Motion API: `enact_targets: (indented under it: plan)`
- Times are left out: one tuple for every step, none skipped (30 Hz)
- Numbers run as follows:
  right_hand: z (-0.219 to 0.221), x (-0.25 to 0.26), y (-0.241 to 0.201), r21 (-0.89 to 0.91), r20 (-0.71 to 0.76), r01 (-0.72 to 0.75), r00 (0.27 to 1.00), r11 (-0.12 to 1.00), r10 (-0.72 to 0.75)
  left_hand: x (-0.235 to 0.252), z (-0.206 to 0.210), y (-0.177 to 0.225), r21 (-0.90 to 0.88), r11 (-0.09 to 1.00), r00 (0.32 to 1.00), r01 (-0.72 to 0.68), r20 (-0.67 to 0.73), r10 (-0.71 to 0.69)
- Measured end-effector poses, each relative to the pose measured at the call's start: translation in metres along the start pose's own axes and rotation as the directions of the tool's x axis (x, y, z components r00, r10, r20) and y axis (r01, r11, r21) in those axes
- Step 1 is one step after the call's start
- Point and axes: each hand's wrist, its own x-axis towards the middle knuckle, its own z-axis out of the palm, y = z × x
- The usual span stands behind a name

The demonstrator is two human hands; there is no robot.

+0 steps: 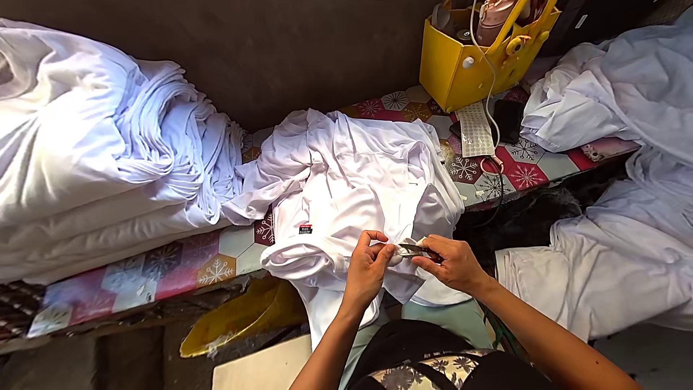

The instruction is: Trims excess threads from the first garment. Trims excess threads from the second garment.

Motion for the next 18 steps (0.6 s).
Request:
enact_targets:
  plan:
    - [0.0003,0.0015,0.0005,-0.038,-0.022,0.039,0.999,0.998,-0.040,0.0003,-0.0001,0.0003,0.015,1.000,1.000,-0.004,-0.003,0.004]
    - [-0.0001,0.0032,0.0013,-0.070,-0.042,0.077,0.996,0.995,-0.080,0.0006,-0.0005,0.0008,0.026,1.000,1.000,-0.006,-0.005,0.006]
    - [-0.0010,0.0047,0.0024,-0.099,-0.057,0.112,0.991,0.989,-0.118,0.0007,-0.0012,0.0015,0.035,0.999,1.000,-0.006,-0.003,0.006]
    - [-0.0022,0.0057,0.0037,-0.124,-0.066,0.144,0.986,0.982,-0.153,0.0007,-0.0018,0.0021,0.048,0.999,1.000,-0.009,0.001,0.009]
    - [-0.0033,0.0064,0.0050,-0.150,-0.074,0.175,0.979,0.973,-0.188,0.0007,-0.0025,0.0023,0.063,0.998,1.000,-0.013,0.007,0.012]
    - [-0.0041,0.0068,0.0062,-0.177,-0.082,0.205,0.972,0.963,-0.222,0.0006,-0.0030,0.0022,0.076,0.997,1.000,-0.015,0.011,0.014]
    - [-0.0046,0.0075,0.0069,-0.201,-0.089,0.231,0.963,0.952,-0.253,0.0005,-0.0034,0.0018,0.081,0.997,1.000,-0.017,0.013,0.016]
    - [-0.0049,0.0077,0.0070,-0.218,-0.094,0.252,0.956,0.943,-0.277,0.0003,-0.0038,0.0013,0.080,0.997,1.000,-0.016,0.013,0.015]
    - [-0.0051,0.0077,0.0071,-0.233,-0.096,0.269,0.950,0.935,-0.297,0.0002,-0.0039,0.0010,0.077,0.997,1.000,-0.013,0.012,0.012]
    - [-0.0053,0.0075,0.0075,-0.245,-0.098,0.282,0.945,0.928,-0.313,0.0002,-0.0038,0.0006,0.072,0.997,1.000,-0.010,0.012,0.009]
    - [-0.0055,0.0073,0.0079,-0.256,-0.100,0.292,0.940,0.922,-0.325,0.0003,-0.0036,0.0007,0.070,0.998,1.000,-0.007,0.011,0.006]
    - [-0.0054,0.0069,0.0081,-0.265,-0.101,0.299,0.937,0.917,-0.335,0.0002,-0.0035,0.0007,0.070,0.998,1.000,-0.004,0.011,0.003]
    - [-0.0053,0.0065,0.0081,-0.273,-0.100,0.306,0.934,0.912,-0.343,0.0001,-0.0037,0.0007,0.071,0.997,1.000,0.000,0.010,0.000]
    - [-0.0051,0.0061,0.0081,-0.279,-0.098,0.313,0.931,0.908,-0.351,0.0001,-0.0039,0.0005,0.074,0.997,1.000,0.002,0.010,-0.003]
    - [-0.0049,0.0054,0.0082,-0.284,-0.097,0.320,0.928,0.904,-0.359,0.0000,-0.0040,0.0002,0.076,0.997,1.000,0.005,0.010,-0.006]
    - [-0.0046,0.0046,0.0083,-0.284,-0.099,0.324,0.926,0.902,-0.364,-0.0001,-0.0042,0.0000,0.079,0.997,1.000,0.009,0.011,-0.009]
    - [-0.0044,0.0037,0.0084,-0.282,-0.103,0.323,0.926,0.903,-0.363,-0.0003,-0.0044,-0.0003,0.080,0.997,1.000,0.012,0.015,-0.013]
    - [-0.0042,0.0029,0.0087,-0.268,-0.113,0.310,0.930,0.912,-0.349,-0.0006,-0.0047,-0.0006,0.079,0.997,1.000,0.014,0.019,-0.016]
